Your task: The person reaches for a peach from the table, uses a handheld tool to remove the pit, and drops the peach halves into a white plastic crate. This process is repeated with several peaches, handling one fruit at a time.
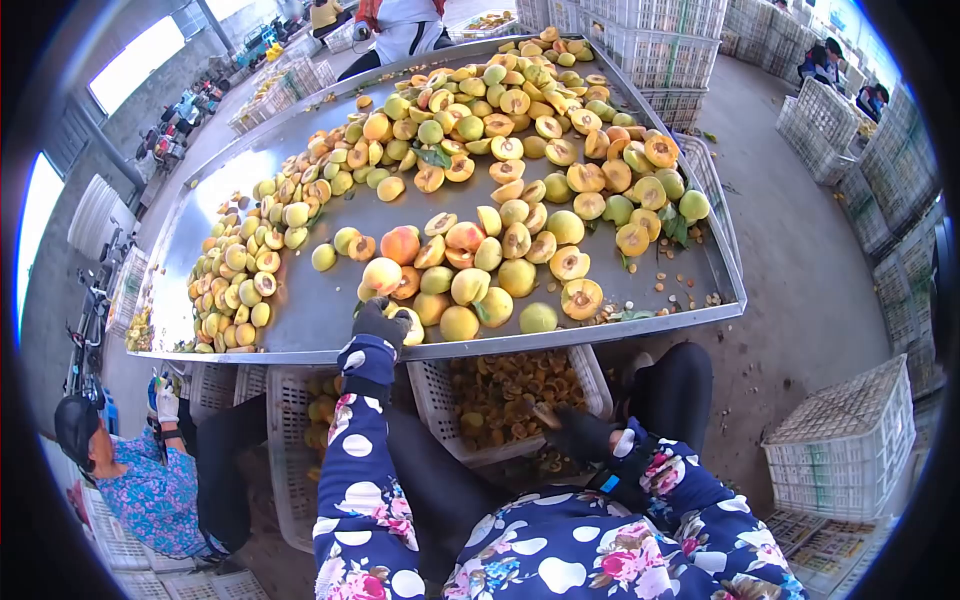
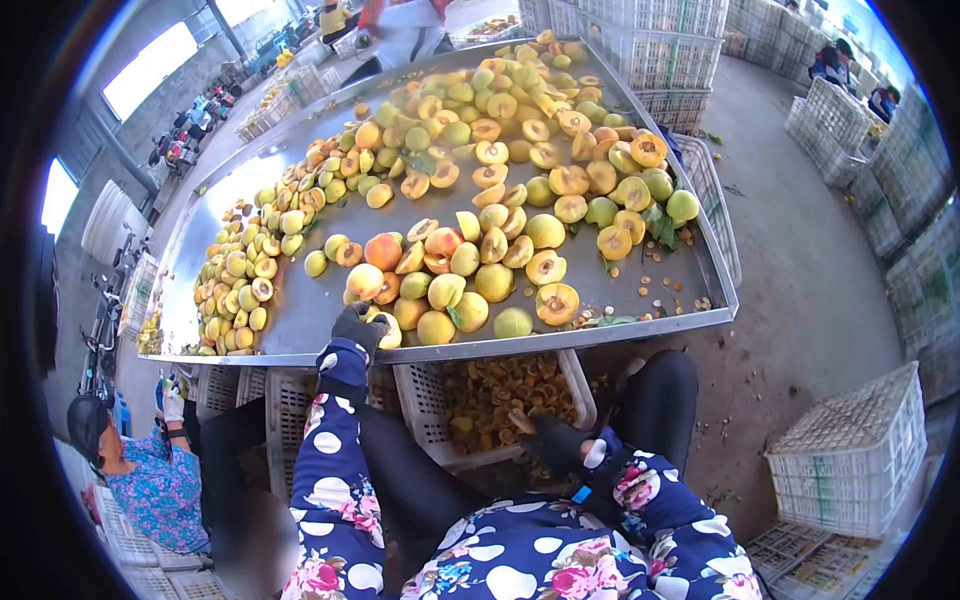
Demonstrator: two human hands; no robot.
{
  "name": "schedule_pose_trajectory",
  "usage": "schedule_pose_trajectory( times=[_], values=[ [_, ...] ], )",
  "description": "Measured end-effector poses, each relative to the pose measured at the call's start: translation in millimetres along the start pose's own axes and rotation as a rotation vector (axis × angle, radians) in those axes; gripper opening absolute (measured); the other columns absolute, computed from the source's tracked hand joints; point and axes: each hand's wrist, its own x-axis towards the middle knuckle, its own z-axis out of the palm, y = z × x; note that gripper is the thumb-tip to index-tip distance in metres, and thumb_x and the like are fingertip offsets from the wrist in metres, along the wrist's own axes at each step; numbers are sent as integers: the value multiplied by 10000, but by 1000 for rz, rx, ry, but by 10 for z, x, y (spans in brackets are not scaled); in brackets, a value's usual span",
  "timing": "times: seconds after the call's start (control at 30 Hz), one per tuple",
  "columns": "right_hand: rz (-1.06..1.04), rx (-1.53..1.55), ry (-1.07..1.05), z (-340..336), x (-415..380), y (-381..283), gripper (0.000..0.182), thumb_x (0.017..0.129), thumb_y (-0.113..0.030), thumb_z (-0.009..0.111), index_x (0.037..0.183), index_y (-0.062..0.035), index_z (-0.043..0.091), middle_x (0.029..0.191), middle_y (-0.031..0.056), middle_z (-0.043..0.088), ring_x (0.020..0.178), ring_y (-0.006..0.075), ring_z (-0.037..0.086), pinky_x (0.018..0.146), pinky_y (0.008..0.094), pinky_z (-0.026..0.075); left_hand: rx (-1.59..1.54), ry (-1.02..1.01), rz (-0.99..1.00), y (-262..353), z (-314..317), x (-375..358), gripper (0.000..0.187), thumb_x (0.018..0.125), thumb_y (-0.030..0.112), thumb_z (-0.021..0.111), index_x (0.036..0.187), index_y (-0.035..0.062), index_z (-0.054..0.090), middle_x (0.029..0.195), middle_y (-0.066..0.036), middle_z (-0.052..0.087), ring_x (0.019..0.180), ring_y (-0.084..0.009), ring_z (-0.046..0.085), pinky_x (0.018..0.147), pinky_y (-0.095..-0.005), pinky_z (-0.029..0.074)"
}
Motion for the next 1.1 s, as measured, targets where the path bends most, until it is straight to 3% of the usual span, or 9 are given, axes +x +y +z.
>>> schedule_pose_trajectory(
  times=[0.1,0.13,0.3,0.5,0.7,0.83,0.9,0.97,1.1],
  values=[
    [-74,110,110,-109,-227,-352,323,818,-237,572,1020,-19,445,713,94,557,508,156,550,436,275,439,-524,-222,-95,-184,34,98,363,693,114,673,1021,-10,582,932,-133,622,832,-196,601,763,-298,476],
    [-77,266,87,-149,-295,-478,314,825,-231,566,1023,-27,433,699,76,545,503,137,538,434,256,433,-738,-247,-166,231,-242,-86,293,715,35,629,1003,-9,600,940,-90,617,829,-136,580,755,-258,471],
    [-176,671,82,-237,-566,-939,265,846,-195,547,1017,-49,406,670,15,501,477,72,487,421,203,410,-1312,-434,-248,876,-430,-853,339,773,26,559,1107,-22,530,963,-89,588,846,-150,572,776,-256,465],
    [-203,767,164,-209,-740,-1236,249,847,-240,554,996,-74,442,672,-10,493,479,60,464,423,193,406,-1239,-491,-187,1274,-220,-1538,345,761,25,568,1099,-22,525,1023,-105,576,898,-183,574,804,-293,473],
    [-249,791,90,-193,-796,-1164,313,854,-220,542,1120,-91,441,741,16,517,514,47,469,438,183,405,-1826,-799,-461,1272,-62,-1654,353,780,62,512,1126,-1,490,1090,-110,545,986,-230,536,886,-330,416],
    [-434,595,298,-38,-587,-869,326,862,-207,526,1131,-45,442,841,43,526,567,97,492,498,224,431,-1851,-777,-527,1390,17,-1781,343,850,264,419,1064,15,519,1045,-114,562,960,-268,546,878,-354,420],
    [-501,425,459,-19,-572,-741,308,861,-207,523,1095,-18,458,885,56,525,593,130,502,534,263,448,-2115,-776,-831,1400,37,-1797,401,855,341,395,1053,19,529,1031,-117,569,949,-276,549,874,-375,422],
    [-414,515,365,-99,-917,-1010,313,840,-203,545,1061,5,465,863,96,549,601,197,533,553,311,450,-2271,-770,-754,1195,207,-1794,474,873,368,330,1129,3,492,1114,-161,533,1033,-319,498,923,-440,376],
    [-435,-79,423,-68,-1016,-925,316,798,-203,581,997,20,480,786,186,571,640,313,575,561,365,442,-2306,-630,-635,1181,258,-1784,488,876,389,325,1103,-8,496,1094,-178,538,1023,-341,504,938,-497,347]
  ],
)
